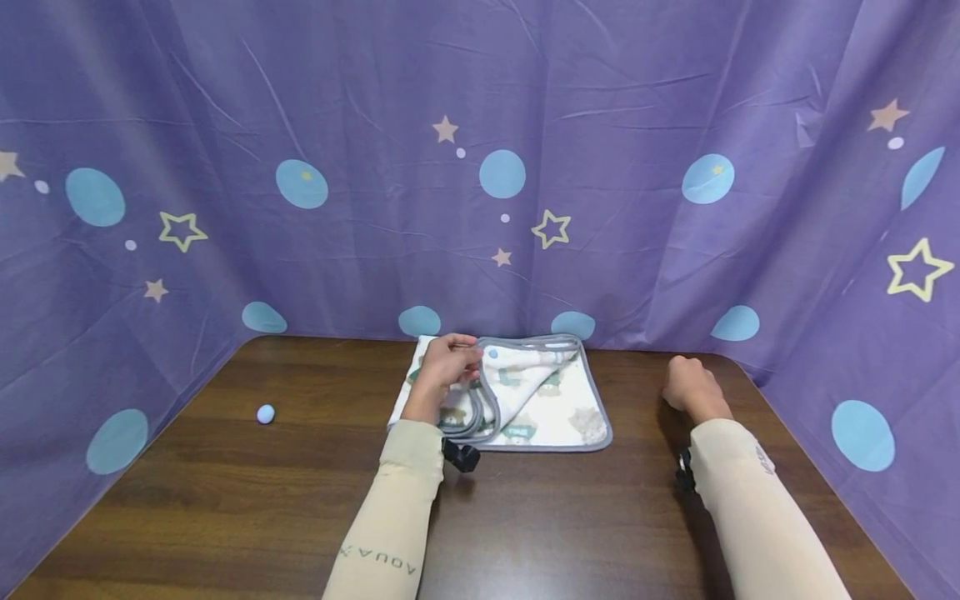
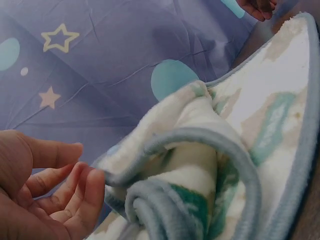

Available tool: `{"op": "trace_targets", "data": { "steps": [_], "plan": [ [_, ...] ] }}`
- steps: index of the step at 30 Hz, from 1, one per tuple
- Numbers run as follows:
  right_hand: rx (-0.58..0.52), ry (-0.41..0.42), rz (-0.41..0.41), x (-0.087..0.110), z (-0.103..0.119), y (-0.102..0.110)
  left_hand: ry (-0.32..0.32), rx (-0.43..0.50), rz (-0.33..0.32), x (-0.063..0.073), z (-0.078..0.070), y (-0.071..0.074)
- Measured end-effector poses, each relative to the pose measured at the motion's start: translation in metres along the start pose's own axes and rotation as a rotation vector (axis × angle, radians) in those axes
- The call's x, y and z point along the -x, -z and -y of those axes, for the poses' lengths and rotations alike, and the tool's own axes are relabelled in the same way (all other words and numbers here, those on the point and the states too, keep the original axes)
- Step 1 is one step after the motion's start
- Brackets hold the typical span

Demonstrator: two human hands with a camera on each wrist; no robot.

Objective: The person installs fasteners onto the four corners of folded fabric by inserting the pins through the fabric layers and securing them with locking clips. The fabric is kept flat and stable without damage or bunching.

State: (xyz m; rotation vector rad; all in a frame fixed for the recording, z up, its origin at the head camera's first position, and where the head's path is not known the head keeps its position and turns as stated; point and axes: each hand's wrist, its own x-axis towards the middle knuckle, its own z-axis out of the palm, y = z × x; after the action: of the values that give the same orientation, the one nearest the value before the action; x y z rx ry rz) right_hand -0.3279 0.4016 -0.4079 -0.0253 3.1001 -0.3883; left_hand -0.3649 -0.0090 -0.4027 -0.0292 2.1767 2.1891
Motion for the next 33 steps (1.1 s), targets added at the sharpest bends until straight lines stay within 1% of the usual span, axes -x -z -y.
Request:
{"op": "trace_targets", "data": {
  "steps": [3, 6, 9, 16, 20, 23, 27, 31, 33],
  "plan": [
    [0.016, 0.033, -0.017, 0.001, 0.001, 0.003, -0.021, -0.025, 0.017, 0.003, -0.005, -0.004],
    [0.026, 0.057, -0.031, 0.003, 0.003, 0.006, -0.037, -0.060, 0.042, 0.005, -0.006, -0.011],
    [0.036, 0.081, -0.042, 0.006, 0.005, 0.009, -0.057, -0.117, 0.094, 0.007, -0.007, -0.021],
    [0.066, 0.114, -0.053, 0.012, 0.011, 0.015, -0.145, -0.261, 0.249, 0.014, -0.006, -0.046],
    [0.084, 0.138, -0.074, 0.014, 0.014, 0.017, -0.180, -0.356, 0.338, 0.020, -0.005, -0.055],
    [0.093, 0.149, -0.086, 0.016, 0.018, 0.018, -0.203, -0.429, 0.423, 0.024, -0.004, -0.060],
    [0.090, 0.159, -0.091, 0.022, 0.024, 0.020, -0.216, -0.521, 0.538, 0.031, -0.002, -0.068],
    [0.086, 0.189, -0.112, 0.027, 0.029, 0.019, -0.247, -0.594, 0.618, 0.036, 0.001, -0.078],
    [0.090, 0.201, -0.127, 0.030, 0.031, 0.018, -0.274, -0.634, 0.651, 0.038, 0.003, -0.083]
  ]
}}
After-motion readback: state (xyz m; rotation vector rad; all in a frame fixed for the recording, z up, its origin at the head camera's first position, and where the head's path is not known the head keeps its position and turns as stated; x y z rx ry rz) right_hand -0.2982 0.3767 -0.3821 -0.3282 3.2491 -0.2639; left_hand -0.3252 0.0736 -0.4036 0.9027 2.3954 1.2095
